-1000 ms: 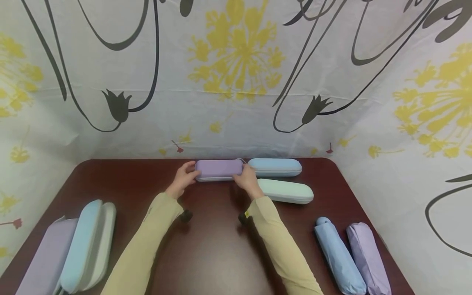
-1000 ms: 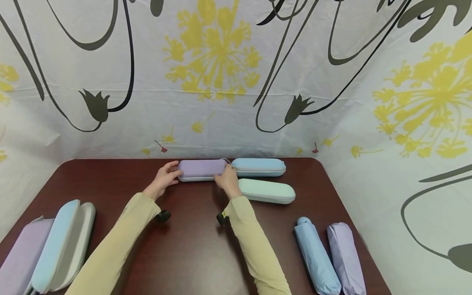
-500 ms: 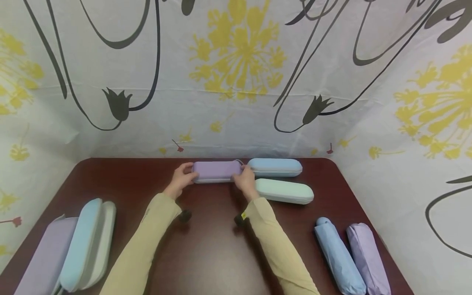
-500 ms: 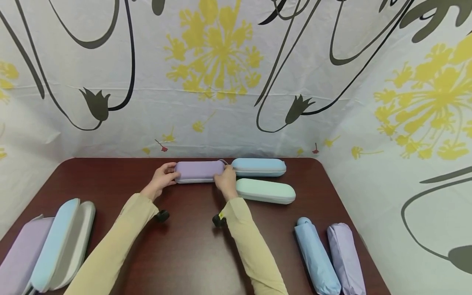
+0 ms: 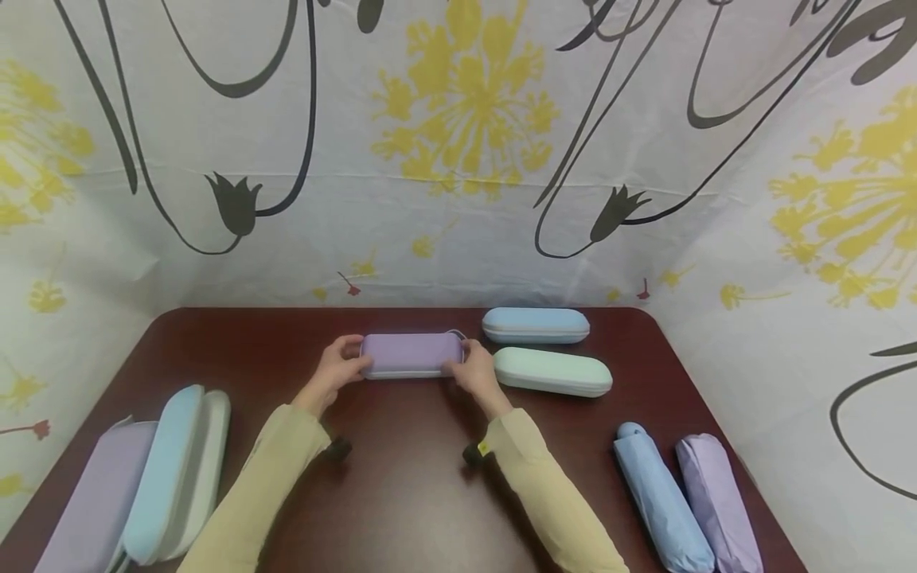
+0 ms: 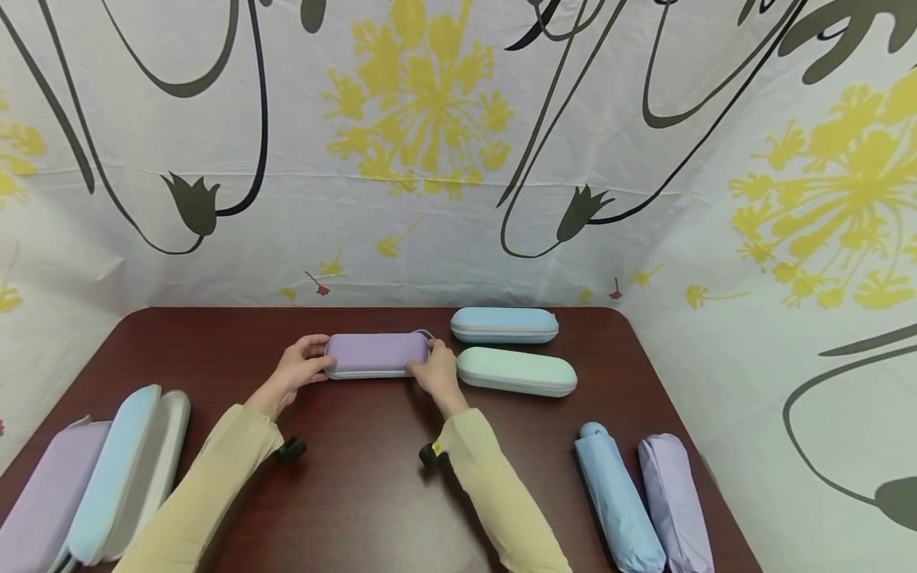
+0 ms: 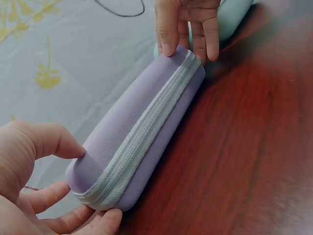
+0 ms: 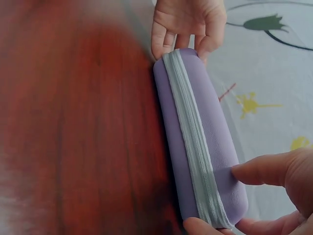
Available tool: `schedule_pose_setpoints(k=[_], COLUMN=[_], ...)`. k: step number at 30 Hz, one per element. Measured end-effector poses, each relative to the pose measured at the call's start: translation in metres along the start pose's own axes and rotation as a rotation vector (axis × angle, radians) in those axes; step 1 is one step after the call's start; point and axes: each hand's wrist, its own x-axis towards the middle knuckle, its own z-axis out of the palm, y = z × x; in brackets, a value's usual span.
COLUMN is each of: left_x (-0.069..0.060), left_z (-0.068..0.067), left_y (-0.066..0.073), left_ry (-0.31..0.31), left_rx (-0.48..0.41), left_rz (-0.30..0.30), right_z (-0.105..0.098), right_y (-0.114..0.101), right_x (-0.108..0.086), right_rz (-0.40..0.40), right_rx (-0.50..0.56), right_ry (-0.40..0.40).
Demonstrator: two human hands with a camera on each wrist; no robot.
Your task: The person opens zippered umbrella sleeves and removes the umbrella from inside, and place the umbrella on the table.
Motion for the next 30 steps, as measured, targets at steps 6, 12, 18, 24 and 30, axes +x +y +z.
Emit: schedule_pose_setpoints(k=[6,12,18,24,30], left_x=[-0.019,-0.038,-0.056,-0.075,-0.091], left_z=[-0.002,-0.001,0.0,0.003,0.004], left_y=[-0.005,-0.01,-0.014,-0.019,-0.025], left_ry=[-0.001,-0.001,0.005,-0.004,-0.023], left_rx=[0.003,-0.001,0.011,-0.005,-0.017], left_rz=[-0.005,0.002,-0.011,-0.013,0.022], right_z=[-0.002,-0.006,-0.012,-0.02,-0.03], right_y=[0.005,0.009,0.017,0.026,0.033], right_x=[-0.018,-0.036,-0.054,-0.075,-0.092], right_rz=[-0.069,-0.133,-0.174,-0.239,-0.246], right_rx=[-0.068,-0.108,-0.104,-0.079,-0.036], right_ry=[-0.005,-0.002,-0.038,-0.05,-0.112])
